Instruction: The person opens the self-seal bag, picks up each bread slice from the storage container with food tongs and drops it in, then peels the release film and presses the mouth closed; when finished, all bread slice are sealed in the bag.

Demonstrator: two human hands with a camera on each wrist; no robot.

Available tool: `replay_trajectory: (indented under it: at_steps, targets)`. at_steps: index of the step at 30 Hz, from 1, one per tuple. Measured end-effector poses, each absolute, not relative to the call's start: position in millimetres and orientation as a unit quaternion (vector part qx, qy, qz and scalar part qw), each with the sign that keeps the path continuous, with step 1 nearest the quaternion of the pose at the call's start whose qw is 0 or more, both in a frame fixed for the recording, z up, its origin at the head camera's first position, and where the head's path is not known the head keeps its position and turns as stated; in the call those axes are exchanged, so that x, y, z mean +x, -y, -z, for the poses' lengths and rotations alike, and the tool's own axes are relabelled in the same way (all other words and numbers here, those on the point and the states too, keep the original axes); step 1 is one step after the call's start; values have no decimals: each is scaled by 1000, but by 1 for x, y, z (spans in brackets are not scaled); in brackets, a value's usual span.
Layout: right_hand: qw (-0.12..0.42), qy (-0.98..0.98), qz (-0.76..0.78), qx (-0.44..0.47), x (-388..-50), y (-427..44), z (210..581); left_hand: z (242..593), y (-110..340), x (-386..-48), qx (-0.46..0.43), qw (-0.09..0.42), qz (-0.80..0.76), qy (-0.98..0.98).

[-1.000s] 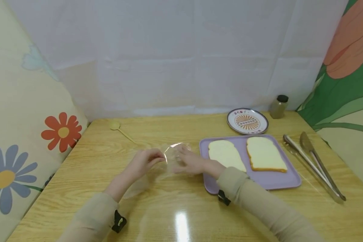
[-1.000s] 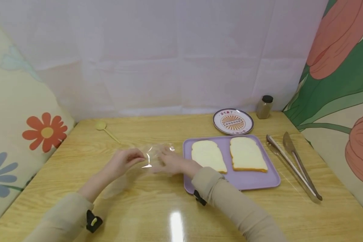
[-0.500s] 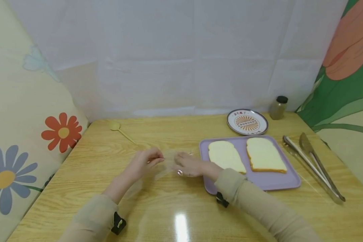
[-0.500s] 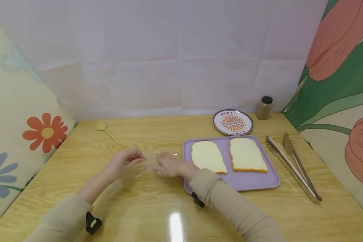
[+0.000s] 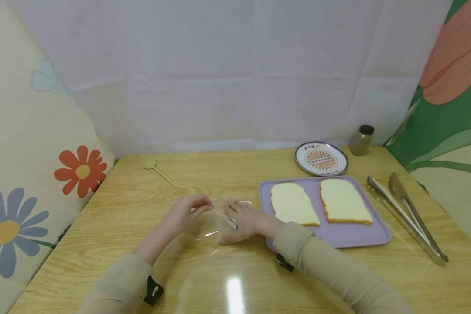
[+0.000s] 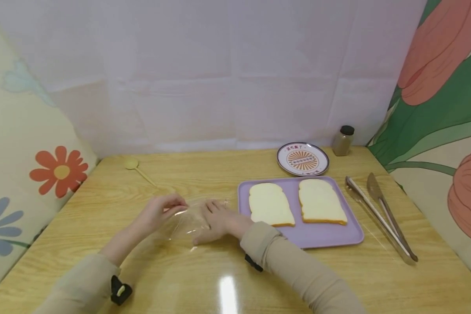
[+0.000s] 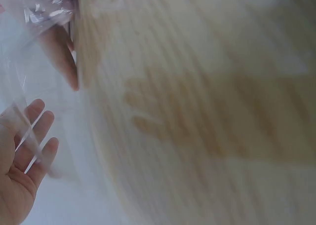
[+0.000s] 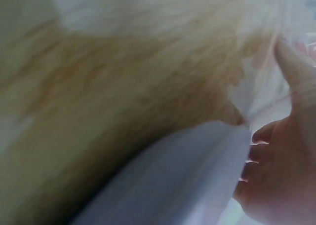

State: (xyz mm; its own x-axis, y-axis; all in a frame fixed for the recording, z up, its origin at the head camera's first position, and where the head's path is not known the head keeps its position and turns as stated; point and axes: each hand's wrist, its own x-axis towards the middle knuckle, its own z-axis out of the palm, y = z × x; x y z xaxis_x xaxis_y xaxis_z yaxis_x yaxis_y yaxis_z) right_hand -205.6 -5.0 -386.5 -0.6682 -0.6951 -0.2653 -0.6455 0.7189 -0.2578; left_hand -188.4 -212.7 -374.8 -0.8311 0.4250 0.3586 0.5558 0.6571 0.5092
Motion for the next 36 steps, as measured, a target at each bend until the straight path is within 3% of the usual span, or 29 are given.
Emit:
replay_trajectory:
  at_steps: [8, 22, 26, 36]
  targets:
    - [183, -912, 59, -363, -204, 4, 386, 368, 210, -191, -274, 118, 301, 906]
    - [179, -914, 56, -359, -203, 4, 388, 354, 212, -202, -318, 66, 225, 919]
    - [173, -915, 53, -360, -202, 4, 387, 352, 211, -203, -325, 74, 205, 920]
    - [173, -915, 66, -358, -199, 7, 382, 346, 201, -202, -278, 75, 221, 932]
